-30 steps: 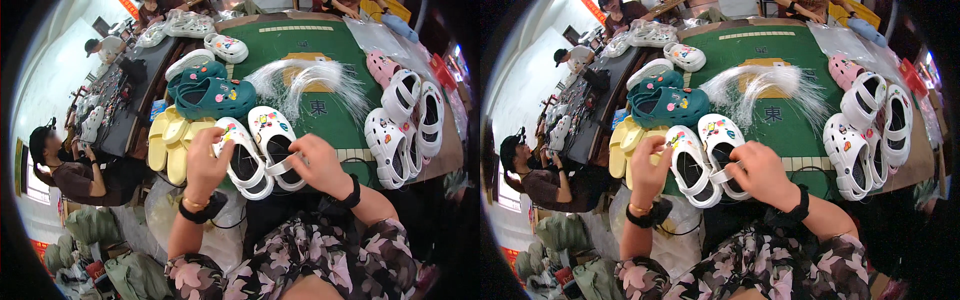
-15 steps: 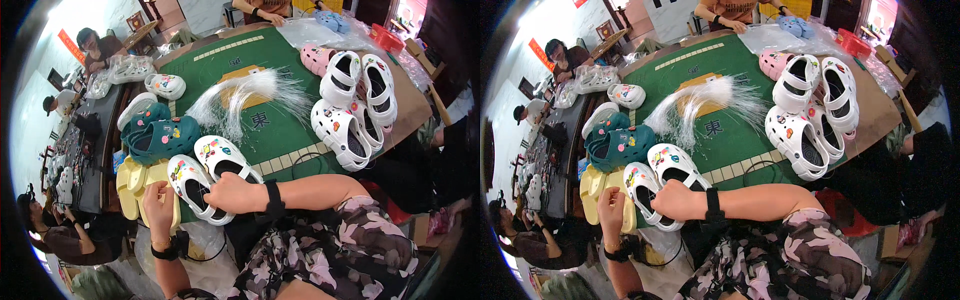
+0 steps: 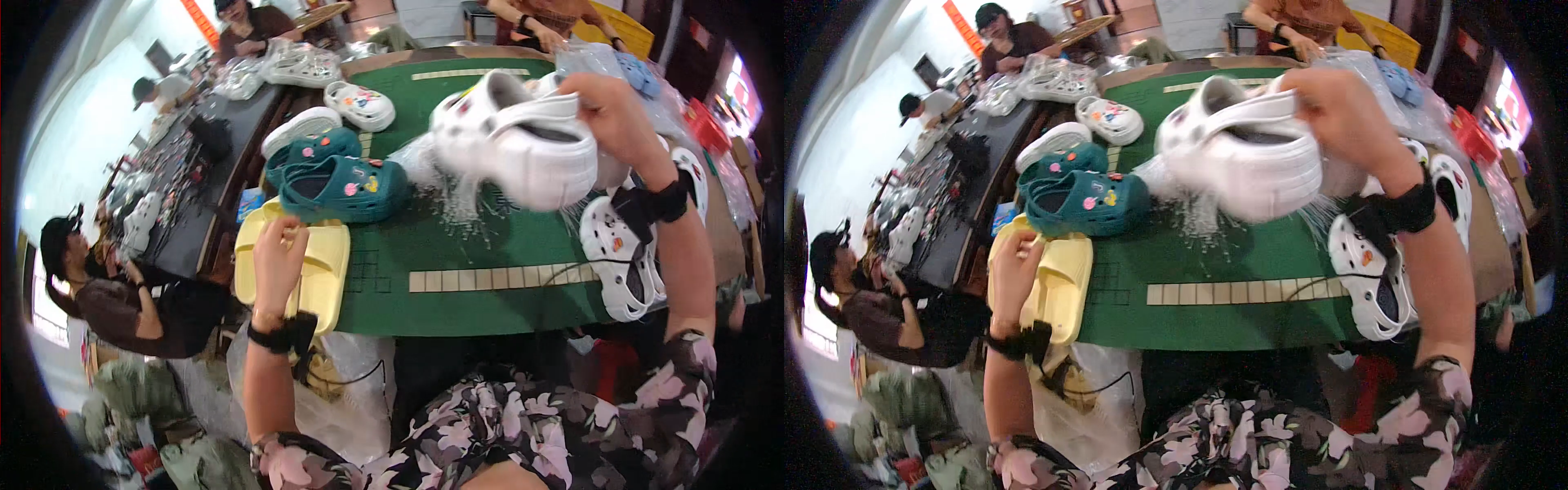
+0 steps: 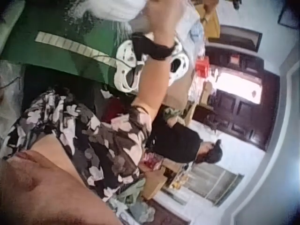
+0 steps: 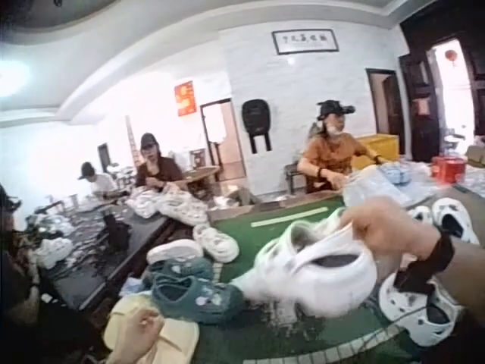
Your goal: Attaching decorative charms and laces to rubber clogs and sandals.
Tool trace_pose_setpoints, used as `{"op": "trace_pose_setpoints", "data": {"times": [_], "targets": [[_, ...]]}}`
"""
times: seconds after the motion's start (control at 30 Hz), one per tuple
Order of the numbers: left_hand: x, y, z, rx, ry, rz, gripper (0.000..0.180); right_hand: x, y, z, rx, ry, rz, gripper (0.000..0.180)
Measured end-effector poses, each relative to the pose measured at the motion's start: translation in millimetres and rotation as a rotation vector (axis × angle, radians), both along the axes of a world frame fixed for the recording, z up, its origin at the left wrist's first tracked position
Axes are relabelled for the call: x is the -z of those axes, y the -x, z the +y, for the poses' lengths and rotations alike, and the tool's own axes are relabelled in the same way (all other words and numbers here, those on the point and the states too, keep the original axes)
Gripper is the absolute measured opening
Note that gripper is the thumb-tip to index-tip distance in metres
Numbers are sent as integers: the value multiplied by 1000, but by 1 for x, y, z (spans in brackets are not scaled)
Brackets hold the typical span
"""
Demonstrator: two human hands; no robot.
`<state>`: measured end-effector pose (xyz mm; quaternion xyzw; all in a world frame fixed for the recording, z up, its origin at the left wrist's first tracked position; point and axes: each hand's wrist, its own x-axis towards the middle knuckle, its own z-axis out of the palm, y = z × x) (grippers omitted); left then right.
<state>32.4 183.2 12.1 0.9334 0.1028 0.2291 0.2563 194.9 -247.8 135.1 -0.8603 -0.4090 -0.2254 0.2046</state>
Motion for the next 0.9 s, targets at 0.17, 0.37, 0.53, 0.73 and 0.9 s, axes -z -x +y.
{"op": "trace_pose_setpoints", "data": {"times": [0.17, 0.37, 0.53, 0.73, 0.9], "targets": [[1, -63, 55, -22, -317, -114, 29, 22, -69, -43, 283, 234, -361, 14], [10, -116, 68, -180, -564, 85, 41, 133, -109, -88, 516, 726, 27, 10], [8, -159, 84, -207, -490, 467, 70, 117, -66, -80, 487, 571, 63, 20], [38, -197, 158, 69, -183, 478, 101, 88, 29, -53, 116, 206, 228, 28], [30, -201, 149, 209, -12, 363, 70, 100, 97, -72, 121, 212, 242, 23]]}}
